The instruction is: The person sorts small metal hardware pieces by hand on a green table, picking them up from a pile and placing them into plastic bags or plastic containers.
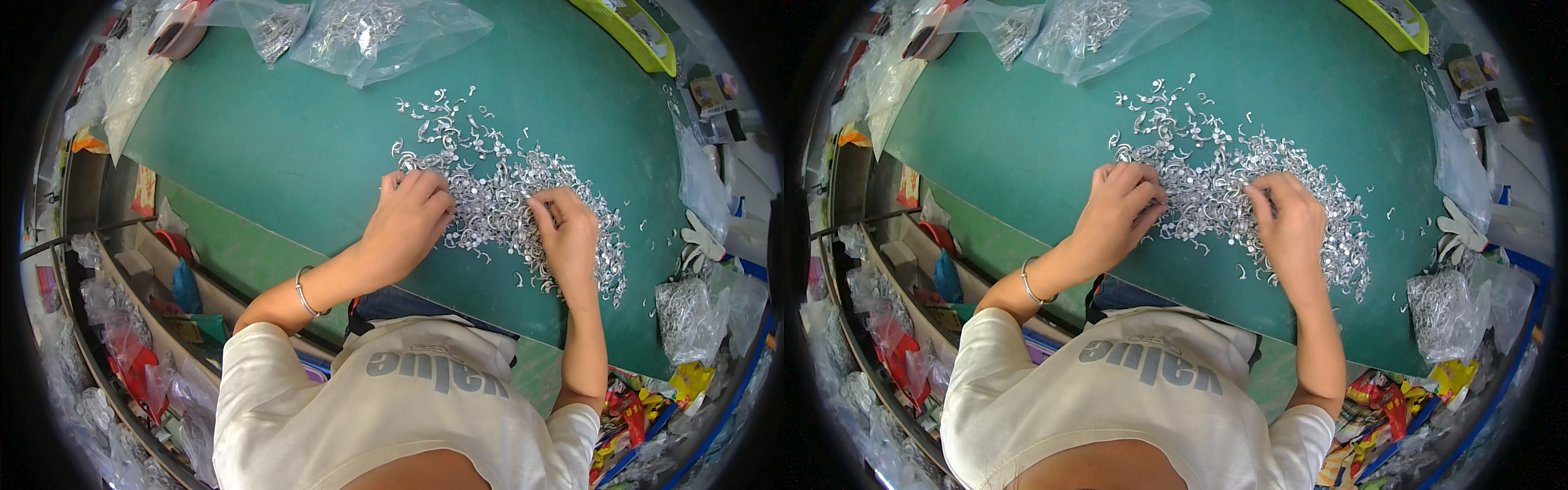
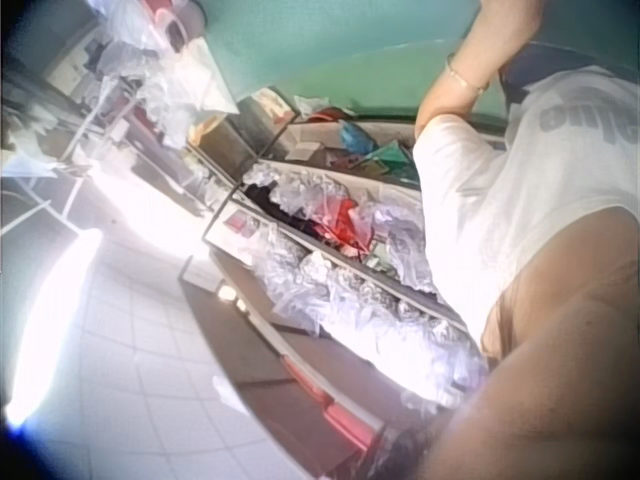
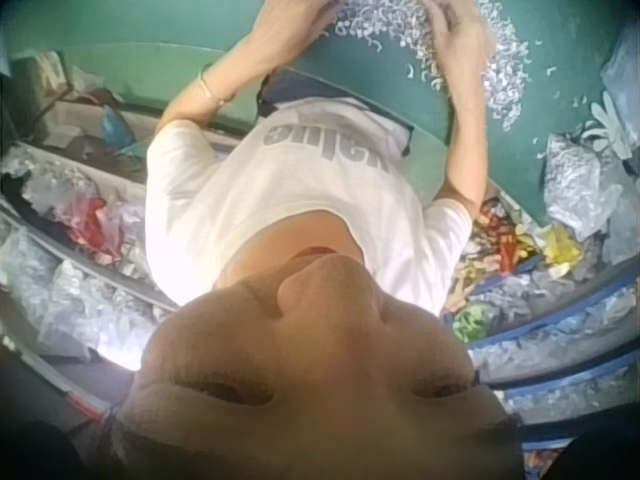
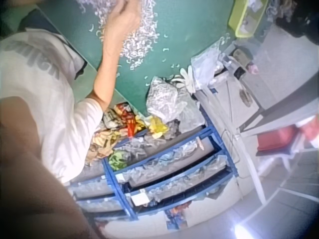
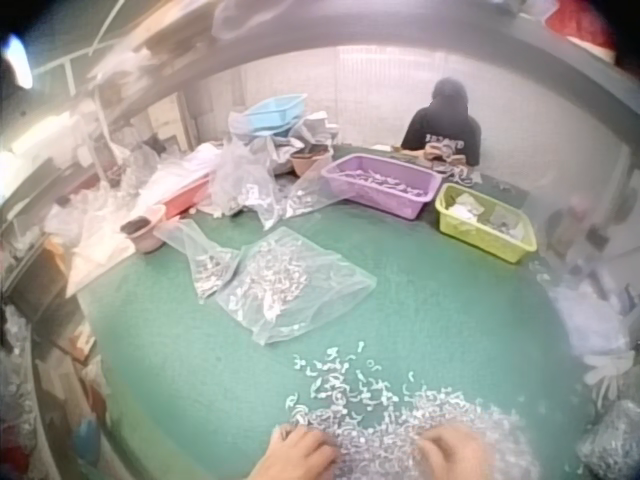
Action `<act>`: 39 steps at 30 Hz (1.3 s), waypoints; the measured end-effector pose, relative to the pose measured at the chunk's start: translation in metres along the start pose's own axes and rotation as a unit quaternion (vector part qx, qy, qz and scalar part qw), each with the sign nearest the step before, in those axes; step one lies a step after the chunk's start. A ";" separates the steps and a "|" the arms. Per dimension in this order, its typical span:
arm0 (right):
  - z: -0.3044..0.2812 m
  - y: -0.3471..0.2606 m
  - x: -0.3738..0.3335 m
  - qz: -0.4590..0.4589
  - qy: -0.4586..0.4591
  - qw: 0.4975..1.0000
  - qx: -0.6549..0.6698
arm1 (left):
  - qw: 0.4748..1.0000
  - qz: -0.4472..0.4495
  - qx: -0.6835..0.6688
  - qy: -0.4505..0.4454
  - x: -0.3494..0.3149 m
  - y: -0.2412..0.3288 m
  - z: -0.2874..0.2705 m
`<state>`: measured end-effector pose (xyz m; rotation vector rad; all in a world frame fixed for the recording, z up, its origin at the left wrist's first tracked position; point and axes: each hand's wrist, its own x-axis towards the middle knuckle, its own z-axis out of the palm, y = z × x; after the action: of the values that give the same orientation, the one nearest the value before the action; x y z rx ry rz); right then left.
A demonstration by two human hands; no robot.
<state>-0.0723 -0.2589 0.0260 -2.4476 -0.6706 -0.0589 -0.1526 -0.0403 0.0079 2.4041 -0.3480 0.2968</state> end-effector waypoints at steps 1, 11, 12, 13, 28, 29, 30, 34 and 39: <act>-0.002 0.004 -0.001 0.038 -0.006 0.996 0.077 | 1.000 -0.011 -0.016 0.007 0.000 0.000 0.000; -0.019 0.022 -0.004 0.219 -0.089 0.594 0.769 | 0.901 -0.208 -0.377 0.057 0.007 0.000 -0.008; -0.018 0.022 -0.003 0.227 -0.094 0.585 0.773 | 0.847 -0.260 -0.462 0.044 0.007 0.000 -0.011; -0.017 0.020 -0.001 0.226 -0.072 0.627 0.742 | 0.812 -0.255 -0.524 0.037 0.007 -0.005 -0.011; -0.002 0.000 0.000 0.057 -0.039 0.997 -0.027 | 0.999 -0.003 -0.013 -0.036 0.013 0.014 0.005; -0.003 0.000 -0.001 0.052 -0.041 0.997 -0.038 | 0.999 0.004 0.002 -0.045 0.013 0.014 0.007; -0.006 0.001 -0.002 0.047 -0.043 0.997 -0.047 | 0.998 0.009 0.017 -0.054 0.013 0.015 0.008; -0.016 -0.006 -0.003 0.091 -0.050 0.994 -0.035 | 0.998 -0.003 0.029 -0.059 0.011 0.012 0.005; 0.004 -0.005 -0.008 -0.002 0.012 0.999 -0.053 | 0.999 -0.009 -0.037 0.006 0.014 0.008 0.007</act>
<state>-0.0827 -0.2567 0.0240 -2.5430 -0.6774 -0.1285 -0.1414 -0.0531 0.0112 2.3311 -0.3273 0.2849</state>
